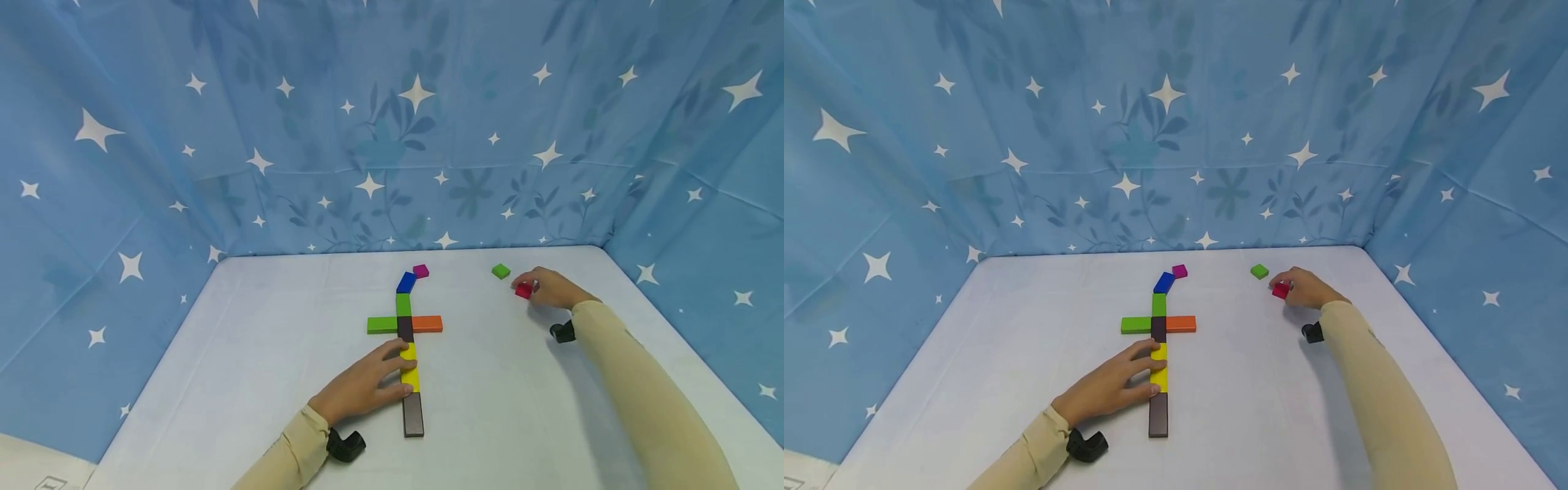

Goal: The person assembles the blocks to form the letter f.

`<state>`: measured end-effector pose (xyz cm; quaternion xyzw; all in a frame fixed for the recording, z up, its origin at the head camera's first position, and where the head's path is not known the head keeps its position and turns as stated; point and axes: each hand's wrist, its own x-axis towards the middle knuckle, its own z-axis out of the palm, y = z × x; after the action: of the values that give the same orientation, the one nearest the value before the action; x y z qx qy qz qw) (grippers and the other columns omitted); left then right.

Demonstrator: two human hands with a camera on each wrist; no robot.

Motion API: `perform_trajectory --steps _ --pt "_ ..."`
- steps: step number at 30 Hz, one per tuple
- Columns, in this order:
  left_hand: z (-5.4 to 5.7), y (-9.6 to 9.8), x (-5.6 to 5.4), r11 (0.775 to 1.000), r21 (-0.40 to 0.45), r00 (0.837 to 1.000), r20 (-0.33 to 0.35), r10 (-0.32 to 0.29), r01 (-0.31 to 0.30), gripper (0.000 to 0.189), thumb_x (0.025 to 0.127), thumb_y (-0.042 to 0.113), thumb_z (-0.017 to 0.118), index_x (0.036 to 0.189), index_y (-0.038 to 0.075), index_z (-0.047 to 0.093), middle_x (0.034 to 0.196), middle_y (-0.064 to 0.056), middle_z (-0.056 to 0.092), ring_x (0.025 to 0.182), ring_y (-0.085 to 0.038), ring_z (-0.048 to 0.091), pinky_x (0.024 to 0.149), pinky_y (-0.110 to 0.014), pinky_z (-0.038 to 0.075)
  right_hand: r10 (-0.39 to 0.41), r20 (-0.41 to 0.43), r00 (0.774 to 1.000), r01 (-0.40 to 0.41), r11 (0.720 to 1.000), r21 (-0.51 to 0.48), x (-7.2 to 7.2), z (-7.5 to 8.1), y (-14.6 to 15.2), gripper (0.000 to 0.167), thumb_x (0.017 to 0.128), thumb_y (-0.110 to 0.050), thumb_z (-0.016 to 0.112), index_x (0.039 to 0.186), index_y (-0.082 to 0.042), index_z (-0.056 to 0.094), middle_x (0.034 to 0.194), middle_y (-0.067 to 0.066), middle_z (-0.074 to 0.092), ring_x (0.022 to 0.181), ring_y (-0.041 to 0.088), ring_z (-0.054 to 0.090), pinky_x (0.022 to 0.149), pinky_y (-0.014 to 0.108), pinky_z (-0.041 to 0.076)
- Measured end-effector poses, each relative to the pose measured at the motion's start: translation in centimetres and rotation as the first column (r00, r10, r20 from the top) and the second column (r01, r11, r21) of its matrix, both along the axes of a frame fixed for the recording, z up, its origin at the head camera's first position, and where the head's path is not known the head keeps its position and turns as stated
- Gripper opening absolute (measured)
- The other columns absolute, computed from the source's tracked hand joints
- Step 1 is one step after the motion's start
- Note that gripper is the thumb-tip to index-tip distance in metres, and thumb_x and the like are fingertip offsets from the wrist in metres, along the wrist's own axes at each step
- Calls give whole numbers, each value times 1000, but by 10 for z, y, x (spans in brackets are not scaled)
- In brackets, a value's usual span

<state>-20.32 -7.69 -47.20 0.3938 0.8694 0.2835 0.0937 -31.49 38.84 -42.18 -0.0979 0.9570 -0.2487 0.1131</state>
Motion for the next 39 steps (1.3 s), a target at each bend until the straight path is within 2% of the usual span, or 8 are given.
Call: perform_trajectory --steps 6,12,16,24,31,39 --pt "2 -1 -1 1000 9 1000 1 4 -4 48 108 45 64 148 19 66 166 -3 41 151 -24 42 122 -44 39 -31 -45 999 30 999 -9 2 3 1 40 90 1 74 129 7 70 111 24 61 103 41 55 87 51 55" --pt "1 -1 -4 1000 2 1000 -7 8 -8 48 108 46 64 149 19 66 166 -3 42 151 -24 42 122 -44 39 -81 -45 996 80 997 -20 3 0 4 42 95 -5 75 134 8 67 121 28 62 112 46 56 97 61 55" --pt "0 -2 -5 1000 2 1000 -9 13 -13 48 108 46 64 149 20 66 166 -3 42 150 -24 43 121 -44 40 -101 -31 994 100 995 -22 2 0 3 43 95 -6 77 134 8 66 124 29 62 114 47 55 99 62 55" --pt "-4 0 -5 1000 9 1000 -13 14 -14 50 108 49 63 149 21 66 166 -2 42 150 -24 44 121 -45 41 -88 -29 996 88 996 -10 -4 6 1 42 92 -3 78 131 8 68 118 25 64 110 44 56 93 56 57" --pt "-5 -3 3 1000 -1 1000 14 19 -19 51 108 52 61 149 22 66 165 -2 42 150 -24 44 120 -45 42 -66 -23 998 65 997 -46 -10 0 -13 42 92 -6 79 131 7 69 117 24 65 108 42 57 92 52 57" --pt "-4 -1 2 1000 7 1000 -17 5 -4 49 108 51 61 148 22 67 165 -1 42 149 -22 45 121 -41 40 -42 -46 998 39 997 -61 -22 4 -33 45 90 -3 80 130 11 68 114 23 65 107 41 57 93 51 56"
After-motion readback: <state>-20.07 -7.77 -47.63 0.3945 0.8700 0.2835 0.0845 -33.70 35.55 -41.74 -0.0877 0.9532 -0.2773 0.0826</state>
